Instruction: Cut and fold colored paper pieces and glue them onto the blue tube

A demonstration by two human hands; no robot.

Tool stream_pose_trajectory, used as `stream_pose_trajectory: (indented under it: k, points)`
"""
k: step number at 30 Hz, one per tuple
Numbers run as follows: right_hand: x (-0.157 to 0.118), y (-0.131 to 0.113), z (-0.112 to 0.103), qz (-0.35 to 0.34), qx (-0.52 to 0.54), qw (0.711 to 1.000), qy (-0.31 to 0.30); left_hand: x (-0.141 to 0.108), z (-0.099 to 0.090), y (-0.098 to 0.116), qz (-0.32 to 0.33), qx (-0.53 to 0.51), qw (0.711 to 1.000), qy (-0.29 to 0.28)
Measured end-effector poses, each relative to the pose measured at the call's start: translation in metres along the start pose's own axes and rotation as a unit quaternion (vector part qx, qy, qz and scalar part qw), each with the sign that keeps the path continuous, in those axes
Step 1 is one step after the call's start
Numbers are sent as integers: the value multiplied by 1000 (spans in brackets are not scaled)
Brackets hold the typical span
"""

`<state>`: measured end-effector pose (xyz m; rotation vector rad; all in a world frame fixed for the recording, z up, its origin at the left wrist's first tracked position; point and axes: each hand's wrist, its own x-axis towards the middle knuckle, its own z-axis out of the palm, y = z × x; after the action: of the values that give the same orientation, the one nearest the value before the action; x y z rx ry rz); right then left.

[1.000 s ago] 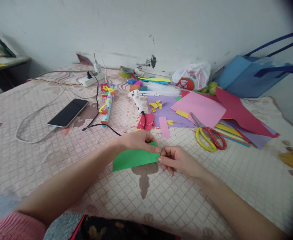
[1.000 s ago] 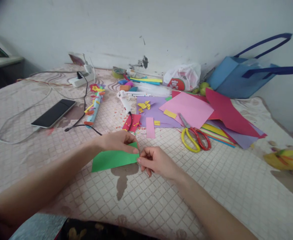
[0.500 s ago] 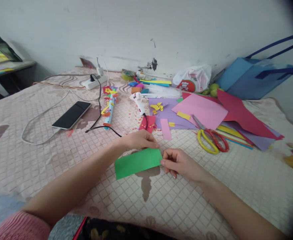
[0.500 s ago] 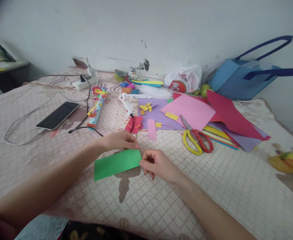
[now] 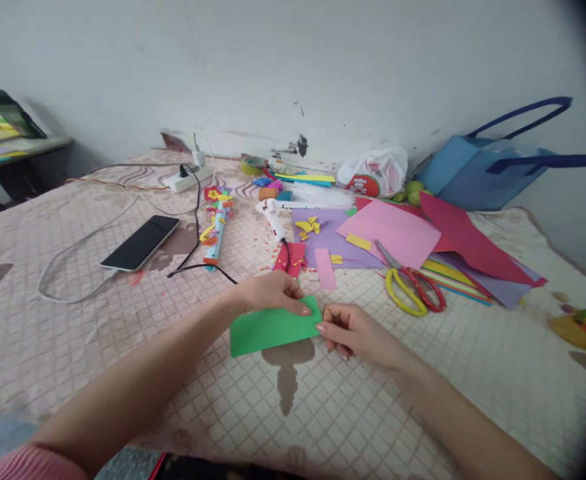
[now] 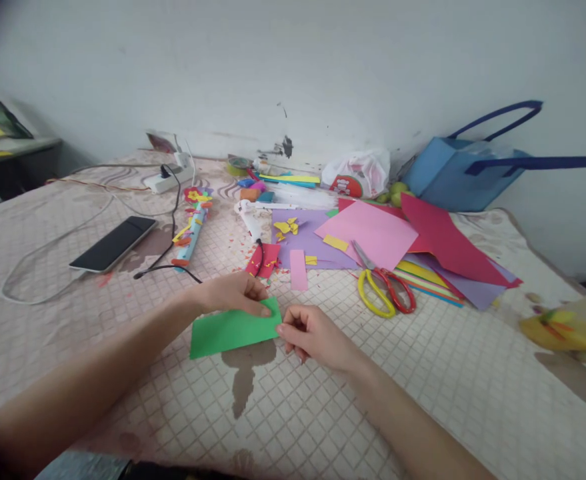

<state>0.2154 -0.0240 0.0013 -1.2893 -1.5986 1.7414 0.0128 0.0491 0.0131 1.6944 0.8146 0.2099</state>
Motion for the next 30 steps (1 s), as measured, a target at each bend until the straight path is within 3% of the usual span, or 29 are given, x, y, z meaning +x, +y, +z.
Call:
stream_pose_trajectory:
  k: [4,8,12,18,23,30]
  points:
    - [0,-3,-3,-22,10,999,-42,-1,1,0,-15,36,999,8]
    - [5,-2,0,-44,36,998,15,0,4,-1,-39,30,999,-13]
    - [9,3,2,-41,47,995,75,3,4,-1,-24,30,999,-26]
    - [9,1,2,-41,61,996,52,3,3,0,-19,29,999,-30]
    - [11,-1,4,-59,63,990,109,3,4,0,-1,34,999,-39]
    - [6,-1,0,-24,22,999,43,0,-6,1,-18,51,999,-2]
